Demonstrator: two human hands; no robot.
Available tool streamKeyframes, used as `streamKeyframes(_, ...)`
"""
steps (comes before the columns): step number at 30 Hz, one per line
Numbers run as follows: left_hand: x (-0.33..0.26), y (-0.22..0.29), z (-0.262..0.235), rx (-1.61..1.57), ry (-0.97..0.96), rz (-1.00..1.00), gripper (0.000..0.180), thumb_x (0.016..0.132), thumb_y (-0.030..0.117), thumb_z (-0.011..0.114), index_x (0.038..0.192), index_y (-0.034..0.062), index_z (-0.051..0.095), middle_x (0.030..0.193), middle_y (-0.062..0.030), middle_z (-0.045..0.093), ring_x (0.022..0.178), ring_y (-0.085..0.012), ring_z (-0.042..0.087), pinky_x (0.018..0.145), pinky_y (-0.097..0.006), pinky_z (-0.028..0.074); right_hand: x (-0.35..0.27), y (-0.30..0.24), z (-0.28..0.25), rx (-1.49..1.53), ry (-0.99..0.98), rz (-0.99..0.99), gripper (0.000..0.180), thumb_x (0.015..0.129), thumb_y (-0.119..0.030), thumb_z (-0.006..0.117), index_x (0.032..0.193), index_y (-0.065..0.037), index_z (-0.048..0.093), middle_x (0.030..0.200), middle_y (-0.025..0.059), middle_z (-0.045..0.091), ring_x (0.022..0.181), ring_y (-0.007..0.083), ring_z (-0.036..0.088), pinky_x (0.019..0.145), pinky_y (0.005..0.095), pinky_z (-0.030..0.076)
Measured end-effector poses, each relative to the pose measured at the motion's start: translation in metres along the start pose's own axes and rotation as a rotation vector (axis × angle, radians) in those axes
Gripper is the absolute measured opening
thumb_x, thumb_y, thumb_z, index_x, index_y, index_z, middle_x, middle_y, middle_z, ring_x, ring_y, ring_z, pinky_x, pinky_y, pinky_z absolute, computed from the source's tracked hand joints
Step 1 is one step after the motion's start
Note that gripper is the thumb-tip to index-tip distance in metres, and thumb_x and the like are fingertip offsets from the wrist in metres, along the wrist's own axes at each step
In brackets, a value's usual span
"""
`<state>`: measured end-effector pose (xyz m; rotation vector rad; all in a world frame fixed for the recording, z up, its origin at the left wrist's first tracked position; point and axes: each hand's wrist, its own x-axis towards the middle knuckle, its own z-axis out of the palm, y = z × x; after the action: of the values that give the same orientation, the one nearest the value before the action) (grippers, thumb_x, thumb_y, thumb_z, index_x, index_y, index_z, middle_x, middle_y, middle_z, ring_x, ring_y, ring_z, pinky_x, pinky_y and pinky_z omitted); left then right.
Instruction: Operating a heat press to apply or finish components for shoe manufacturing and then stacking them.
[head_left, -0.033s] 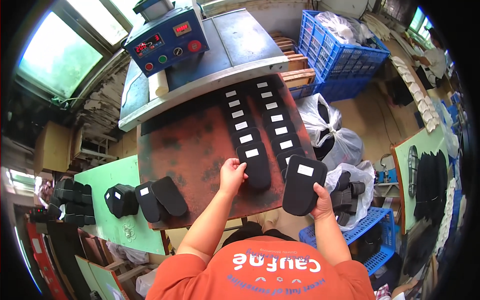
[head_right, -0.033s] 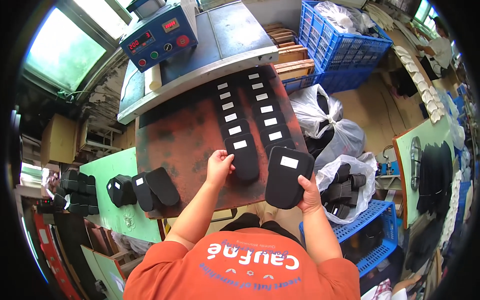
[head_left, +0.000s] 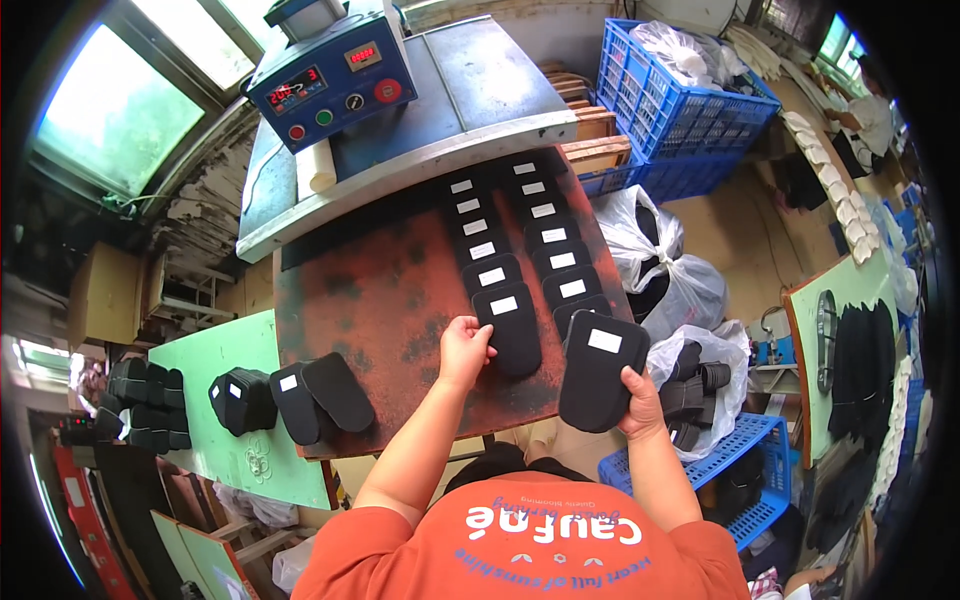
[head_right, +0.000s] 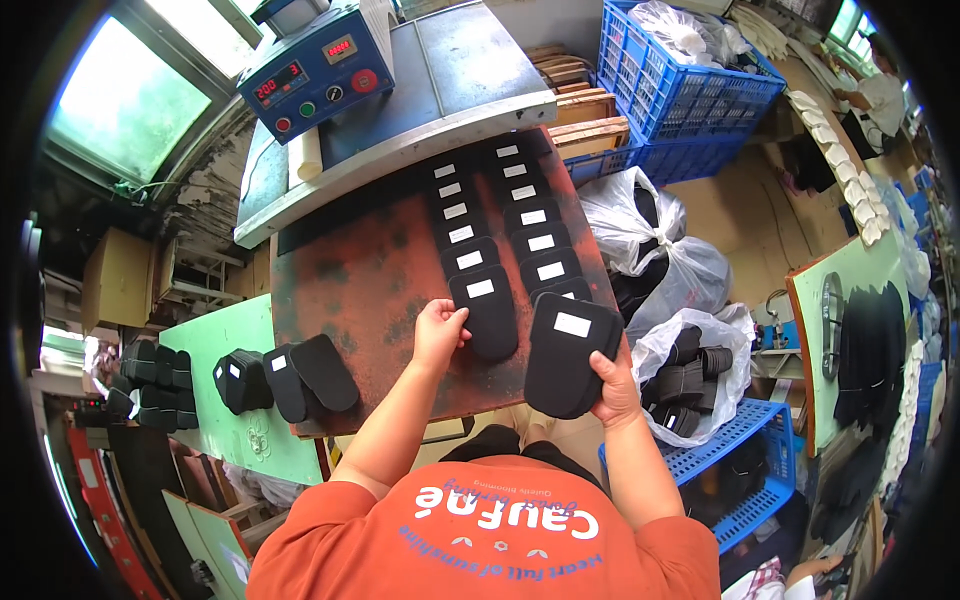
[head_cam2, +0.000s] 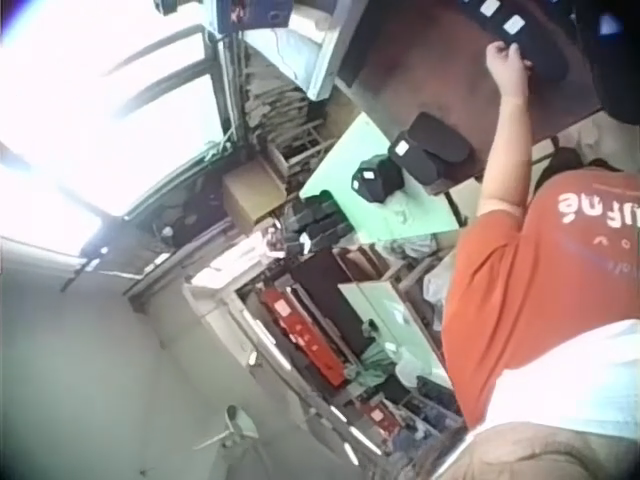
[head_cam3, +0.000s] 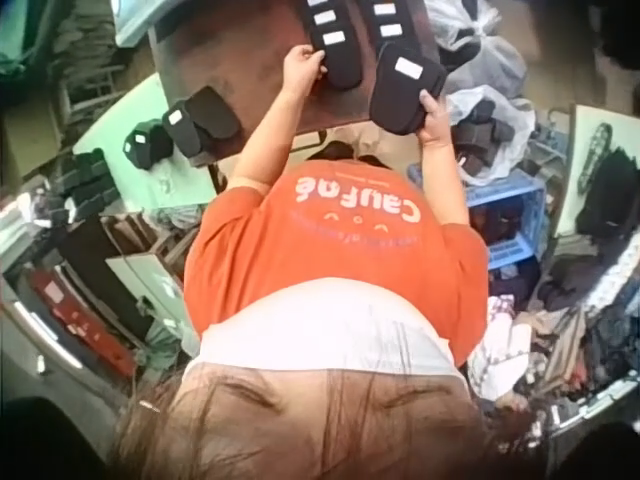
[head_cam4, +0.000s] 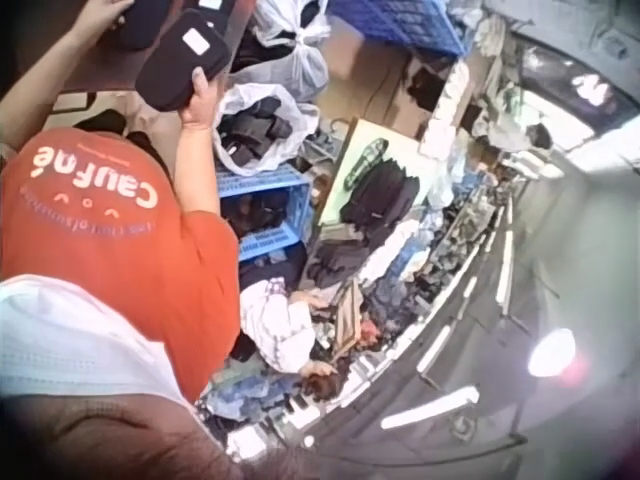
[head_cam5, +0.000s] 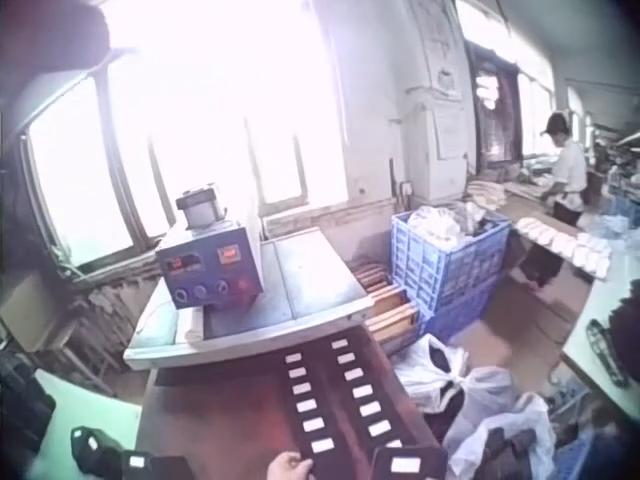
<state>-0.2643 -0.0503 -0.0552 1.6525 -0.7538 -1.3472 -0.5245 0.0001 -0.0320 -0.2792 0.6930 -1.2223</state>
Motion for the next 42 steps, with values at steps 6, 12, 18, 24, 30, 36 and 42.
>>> streamKeyframes(6,-0.042,0.013,0.009,0.235,-0.174,0.347,0.023,0.082,0.010,0.065,0.101,-0.0004,0.055,0.079,-0.0012,0.061,0.069,-0.0054,0.055,0.060,-0.019,0.046,0.002,0.023,0.015,-0.161,0.035,0.147,0.056,0.079,-0.006,0.069,0.127,-0.003,0.040,0.119,0.0103,0.053,0.108,0.0213,0.054,0.092,0.0354,0.046)
streamKeyframes(12,-0.041,0.003,0.003,-0.138,-0.128,0.051,0.012,0.084,0.008,0.062,0.092,0.0025,0.056,0.073,0.0002,0.059,0.051,-0.0040,0.050,0.044,-0.016,0.039,0.002,0.001,0.002,0.029,-0.102,0.160,0.057,0.082,-0.027,0.060,0.130,-0.002,0.041,0.124,0.0141,0.052,0.114,0.0283,0.052,0.097,0.0427,0.041)
streamKeyframes(18,-0.031,-0.011,0.006,0.198,0.042,0.085,0.024,0.083,0.007,0.063,0.103,-0.0026,0.053,0.079,-0.0044,0.059,0.058,-0.0082,0.056,0.049,-0.020,0.046,-0.011,-0.003,-0.006,-0.042,-0.029,0.095,0.049,0.084,-0.016,0.056,0.128,-0.002,0.041,0.120,0.0153,0.054,0.110,0.0288,0.054,0.093,0.0423,0.045)
streamKeyframes(24,-0.073,-0.008,0.014,-0.057,-0.314,0.215,0.024,0.083,0.003,0.062,0.106,0.0006,0.056,0.080,0.0008,0.059,0.065,-0.0038,0.053,0.054,-0.017,0.044,-0.010,0.023,-0.005,-0.135,-0.055,0.250,0.050,0.086,-0.021,0.062,0.128,-0.003,0.040,0.120,0.0098,0.053,0.110,0.0220,0.053,0.093,0.0356,0.045)
streamKeyframes(30,-0.055,-0.026,0.002,0.047,-0.119,0.066,0.029,0.082,0.005,0.064,0.109,-0.0010,0.057,0.075,-0.0002,0.060,0.060,-0.0051,0.052,0.054,-0.018,0.045,-0.015,-0.024,-0.035,0.102,0.000,0.173,0.050,0.090,-0.030,0.047,0.131,-0.002,0.040,0.126,0.0135,0.051,0.114,0.0285,0.051,0.099,0.0433,0.039)
streamKeyframes(36,-0.069,-0.032,0.008,0.203,-0.016,0.511,0.035,0.077,0.010,0.069,0.108,-0.0006,0.056,0.087,-0.0045,0.052,0.066,-0.0110,0.048,0.061,-0.025,0.043,0.001,0.010,0.001,-0.012,-0.046,0.035,0.045,0.086,-0.009,0.059,0.128,-0.007,0.042,0.117,0.0082,0.054,0.106,0.0222,0.055,0.091,0.0370,0.046)
streamKeyframes(42,0.002,0.012,-0.034,-0.184,0.040,0.253,0.015,0.085,0.012,0.059,0.077,0.0014,0.052,0.068,0.0017,0.050,0.066,-0.0061,0.046,0.059,-0.023,0.041,0.048,0.050,0.067,0.047,-0.042,0.083,0.041,0.089,-0.017,0.058,0.126,-0.007,0.044,0.117,0.0085,0.055,0.105,0.0221,0.056,0.090,0.0368,0.047)
